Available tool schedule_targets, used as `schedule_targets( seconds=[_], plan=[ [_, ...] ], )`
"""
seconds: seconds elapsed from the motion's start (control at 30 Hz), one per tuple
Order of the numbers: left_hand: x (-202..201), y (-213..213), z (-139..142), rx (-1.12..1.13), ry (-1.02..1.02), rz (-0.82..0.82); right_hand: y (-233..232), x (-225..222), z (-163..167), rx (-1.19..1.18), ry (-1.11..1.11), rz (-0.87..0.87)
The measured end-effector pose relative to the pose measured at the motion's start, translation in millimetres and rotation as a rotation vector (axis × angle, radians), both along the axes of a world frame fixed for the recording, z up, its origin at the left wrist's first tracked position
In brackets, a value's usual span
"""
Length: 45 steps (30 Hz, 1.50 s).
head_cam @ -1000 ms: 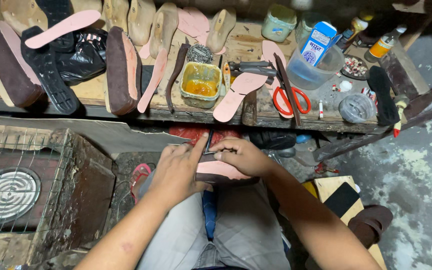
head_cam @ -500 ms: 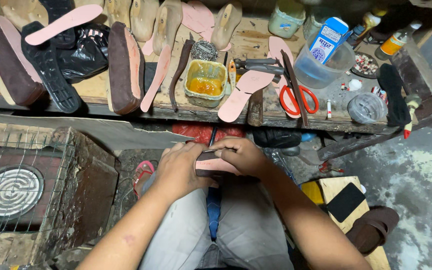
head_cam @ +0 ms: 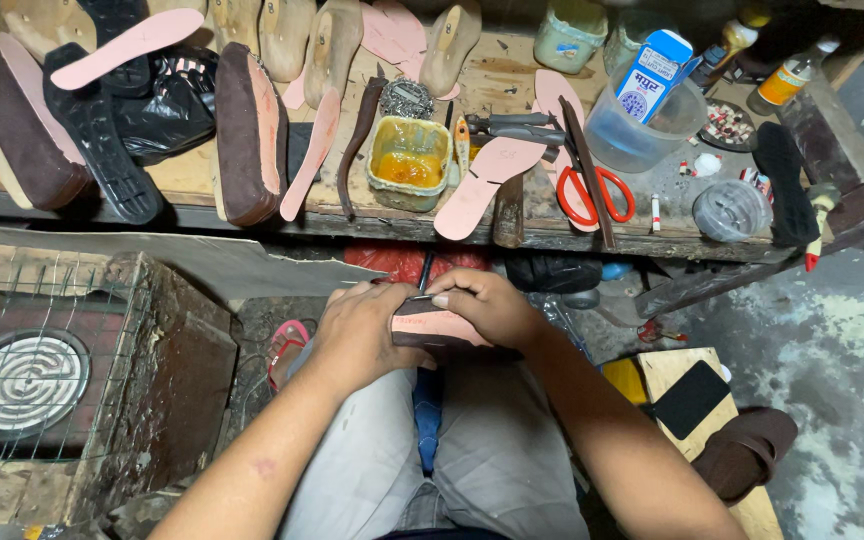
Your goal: The person removes a pink insole from a brown shoe, applies glue to the insole with a brush, and reinserts it into the shoe. They then pick up a second shoe and repeat the process of removing the insole and applying glue.
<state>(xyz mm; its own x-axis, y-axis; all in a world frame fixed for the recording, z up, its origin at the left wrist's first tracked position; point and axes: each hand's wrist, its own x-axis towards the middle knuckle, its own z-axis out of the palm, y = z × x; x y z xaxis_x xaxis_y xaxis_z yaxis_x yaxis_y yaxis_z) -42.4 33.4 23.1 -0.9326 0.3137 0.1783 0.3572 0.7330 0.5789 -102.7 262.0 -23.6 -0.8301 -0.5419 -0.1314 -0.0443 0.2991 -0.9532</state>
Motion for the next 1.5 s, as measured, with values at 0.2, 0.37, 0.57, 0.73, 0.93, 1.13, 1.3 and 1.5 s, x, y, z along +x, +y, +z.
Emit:
schedule_targets(
  seconds=[0.2, 0.37, 0.57, 0.73, 0.93, 1.13, 1.3, 1.5],
  plan=[
    [-2, -1, 0, 0.018, 0.006, -0.017, 2, 0, -2, -0.046, 0.062, 0.056],
    [-2, -2, -1, 0.003, 0.011, -0.032, 3, -2, 2, -0.065, 0.094, 0.119],
    [-1, -3, -2, 0.017, 0.019, -0.040, 5, -1, 10, -0.030, 0.338, 0.237],
    [3, -4, -3, 0.029, 0.085, -0.041, 5, 1, 12, 0.000, 0.385, 0.236],
    [7, -4, -4, 0.054, 0.164, -0.049, 2, 6, 10, -0.010, 0.231, 0.166],
    [6, -5, -4, 0.044, 0.133, -0.045, -1, 9, 10, 0.024, 0.119, 0.067],
    [5, -3, -5, 0.058, 0.163, -0.057, 3, 9, 14, 0.086, -0.014, 0.053],
    [7, -6, -4, 0.076, 0.214, -0.095, 1, 15, 22, 0.062, 0.411, 0.186]
  ],
)
